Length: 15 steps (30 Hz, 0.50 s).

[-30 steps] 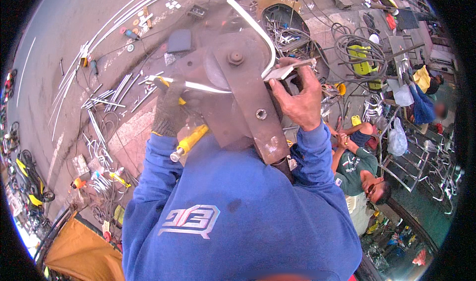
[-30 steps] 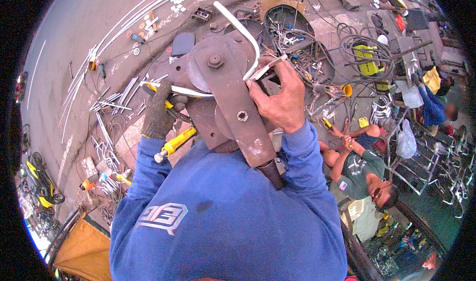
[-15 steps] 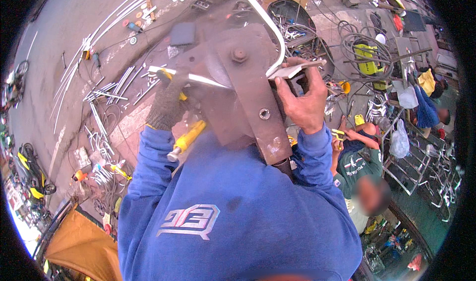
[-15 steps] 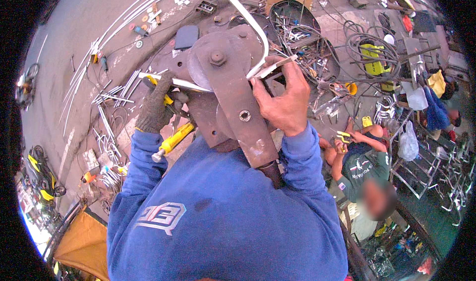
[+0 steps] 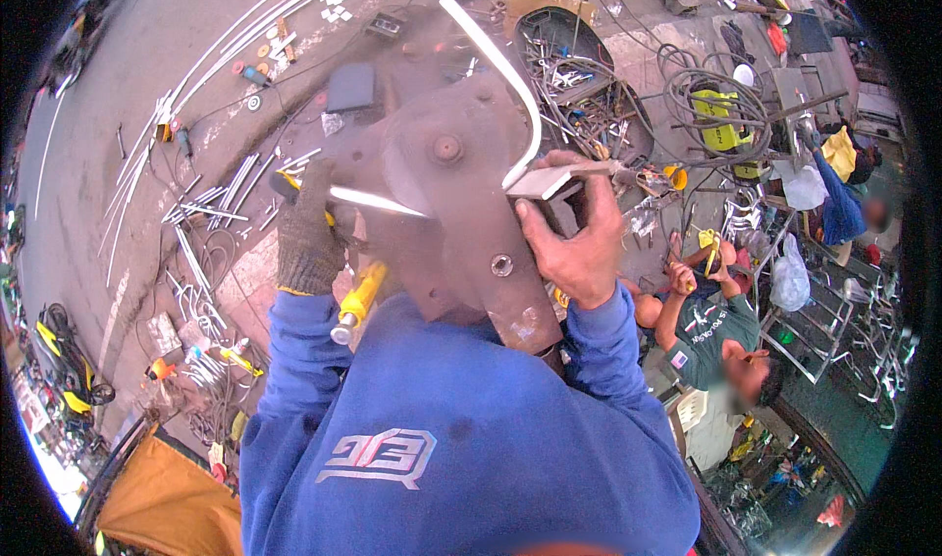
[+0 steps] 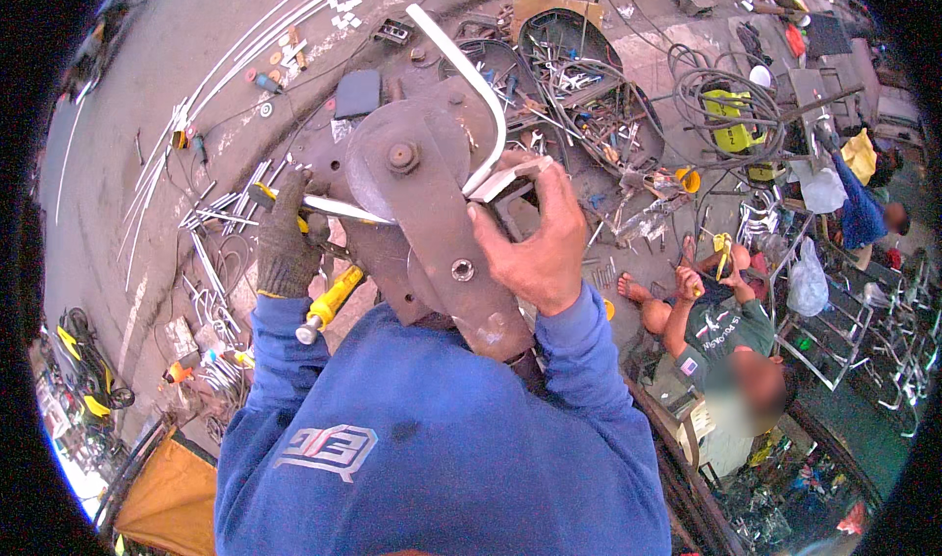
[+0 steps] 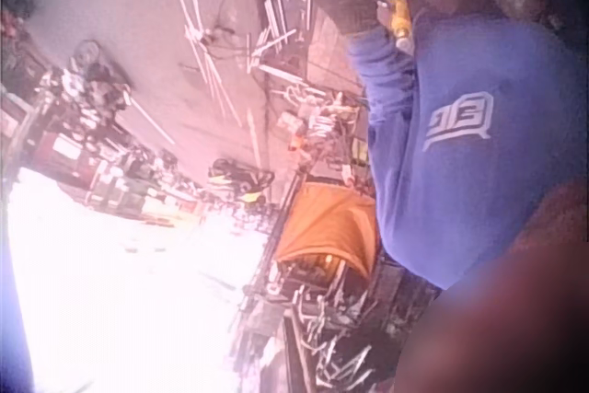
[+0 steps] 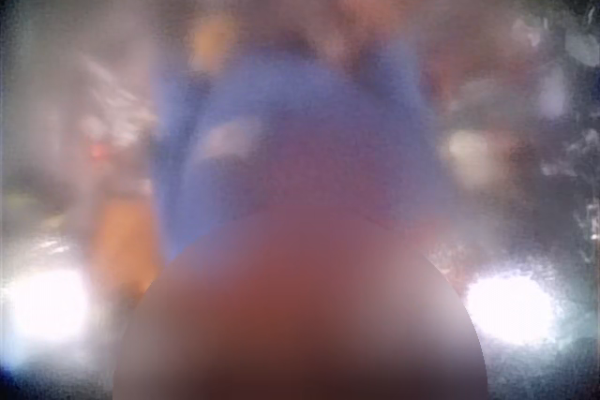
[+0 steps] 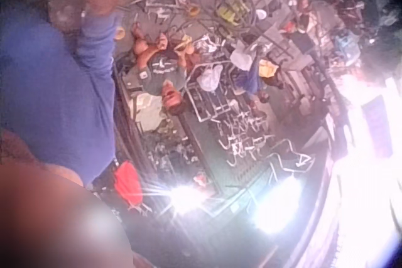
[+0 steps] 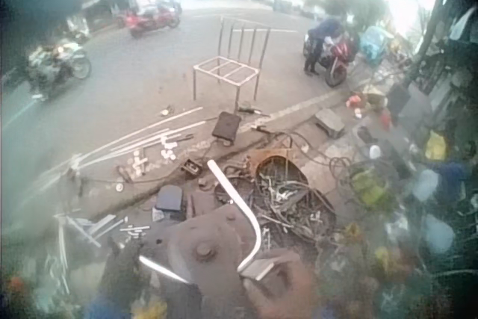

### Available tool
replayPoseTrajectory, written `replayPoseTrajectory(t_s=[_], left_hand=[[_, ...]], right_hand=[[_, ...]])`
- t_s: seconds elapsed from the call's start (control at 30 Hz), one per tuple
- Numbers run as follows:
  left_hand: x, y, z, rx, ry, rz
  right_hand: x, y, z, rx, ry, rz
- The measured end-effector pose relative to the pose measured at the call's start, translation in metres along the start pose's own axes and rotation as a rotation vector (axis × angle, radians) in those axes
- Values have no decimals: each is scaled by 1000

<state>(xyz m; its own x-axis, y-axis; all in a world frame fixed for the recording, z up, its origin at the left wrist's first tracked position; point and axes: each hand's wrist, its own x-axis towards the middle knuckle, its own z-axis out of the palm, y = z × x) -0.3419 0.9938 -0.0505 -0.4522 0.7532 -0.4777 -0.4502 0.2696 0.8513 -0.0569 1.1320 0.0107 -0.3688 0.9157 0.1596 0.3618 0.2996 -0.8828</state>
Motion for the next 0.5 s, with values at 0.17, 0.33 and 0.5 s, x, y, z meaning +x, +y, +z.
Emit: replayPoseTrajectory(t_s=[0.17, 0.33, 0.5], left_hand=[[0, 1, 9, 746, 58, 458], [-12, 18, 13, 551, -5, 162], [-9, 28, 2, 937, -172, 647]], right_hand=[[1, 5, -2, -54, -52, -23], [-23, 15, -12, 57, -32, 121], [-78, -9, -34, 71, 72, -31]])
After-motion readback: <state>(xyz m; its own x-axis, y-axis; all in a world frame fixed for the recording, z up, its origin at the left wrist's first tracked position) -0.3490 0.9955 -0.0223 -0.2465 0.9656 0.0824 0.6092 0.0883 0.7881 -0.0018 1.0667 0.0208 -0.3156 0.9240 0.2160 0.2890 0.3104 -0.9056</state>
